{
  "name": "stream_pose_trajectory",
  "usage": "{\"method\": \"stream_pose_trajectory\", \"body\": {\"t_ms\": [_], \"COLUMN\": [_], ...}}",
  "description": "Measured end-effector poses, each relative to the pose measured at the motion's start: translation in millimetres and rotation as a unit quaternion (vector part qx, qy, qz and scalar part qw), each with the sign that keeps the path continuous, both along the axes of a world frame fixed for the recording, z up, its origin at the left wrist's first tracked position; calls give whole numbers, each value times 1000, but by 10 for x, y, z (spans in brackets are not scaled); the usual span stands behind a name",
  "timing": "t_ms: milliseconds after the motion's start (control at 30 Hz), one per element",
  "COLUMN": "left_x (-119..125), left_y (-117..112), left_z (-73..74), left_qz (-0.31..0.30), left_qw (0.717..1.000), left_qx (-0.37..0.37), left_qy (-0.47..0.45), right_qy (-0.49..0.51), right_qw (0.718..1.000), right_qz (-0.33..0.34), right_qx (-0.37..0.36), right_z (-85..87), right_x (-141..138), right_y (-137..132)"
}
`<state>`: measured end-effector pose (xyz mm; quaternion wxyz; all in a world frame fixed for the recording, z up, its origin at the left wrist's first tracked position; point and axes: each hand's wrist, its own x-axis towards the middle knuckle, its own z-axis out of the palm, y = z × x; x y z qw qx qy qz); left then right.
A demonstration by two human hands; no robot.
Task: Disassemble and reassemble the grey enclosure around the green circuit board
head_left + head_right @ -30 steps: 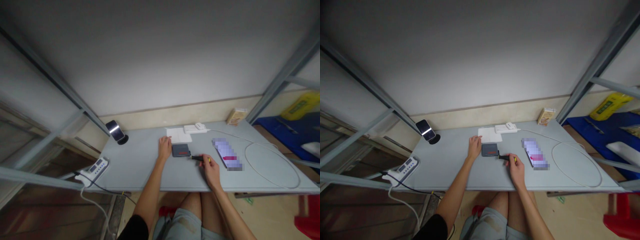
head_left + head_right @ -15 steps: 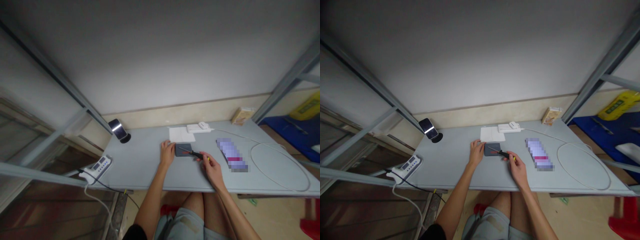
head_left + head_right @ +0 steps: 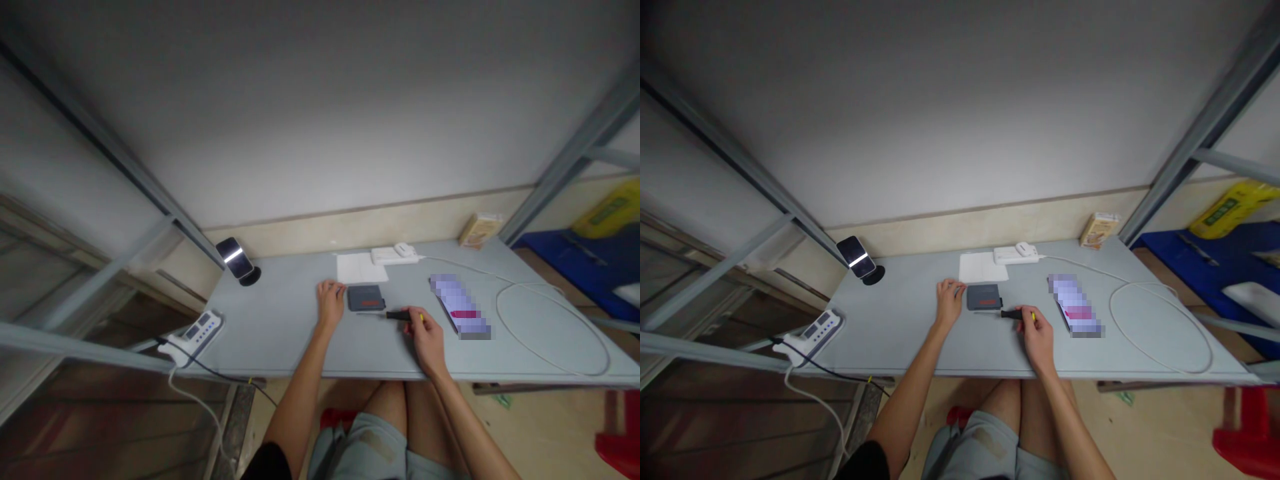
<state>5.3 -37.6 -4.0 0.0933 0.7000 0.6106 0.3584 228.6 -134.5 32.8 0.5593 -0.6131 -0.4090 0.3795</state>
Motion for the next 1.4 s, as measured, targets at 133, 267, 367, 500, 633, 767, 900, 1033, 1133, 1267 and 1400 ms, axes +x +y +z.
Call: {"method": "stream_pose_trajectory", "body": {"t_ms": [133, 267, 367, 500, 633, 767, 900, 1033, 1133, 1267, 1400], "left_x": [6, 29, 36, 13, 3, 18, 2, -25, -27, -1, 11], "left_y": [205, 551, 701, 627, 444, 361, 371, 407, 444, 479, 447], "left_z": [57, 137, 148, 113, 74, 52, 43, 27, 19, 25, 30], "left_qz": [3, -10, -30, -38, -47, -93, -73, -44, -28, -14, 2], "left_qw": [1000, 1000, 1000, 999, 997, 994, 996, 997, 998, 999, 1000], "left_qx": [-2, -3, -6, 11, 55, 56, 48, 38, 29, 13, 3], "left_qy": [-7, -7, -3, -11, -25, -10, -30, -43, -39, -29, -21], "right_qy": [16, 49, 57, 62, 41, 25, 23, 21, 29, 52, 66], "right_qw": [1000, 999, 998, 998, 999, 998, 997, 997, 998, 998, 997], "right_qz": [2, -4, -11, -10, 7, 50, 73, 75, 57, 3, -29], "right_qx": [-3, -6, -5, -6, 15, 20, 23, 21, 22, 21, 28], "right_z": [8, 18, 4, -10, 17, 47, 52, 53, 48, 16, -42], "right_x": [-7, -26, -42, -63, -89, -153, -237, -256, -219, -159, -129], "right_y": [10, 20, 24, 82, 290, 571, 727, 742, 707, 606, 473]}}
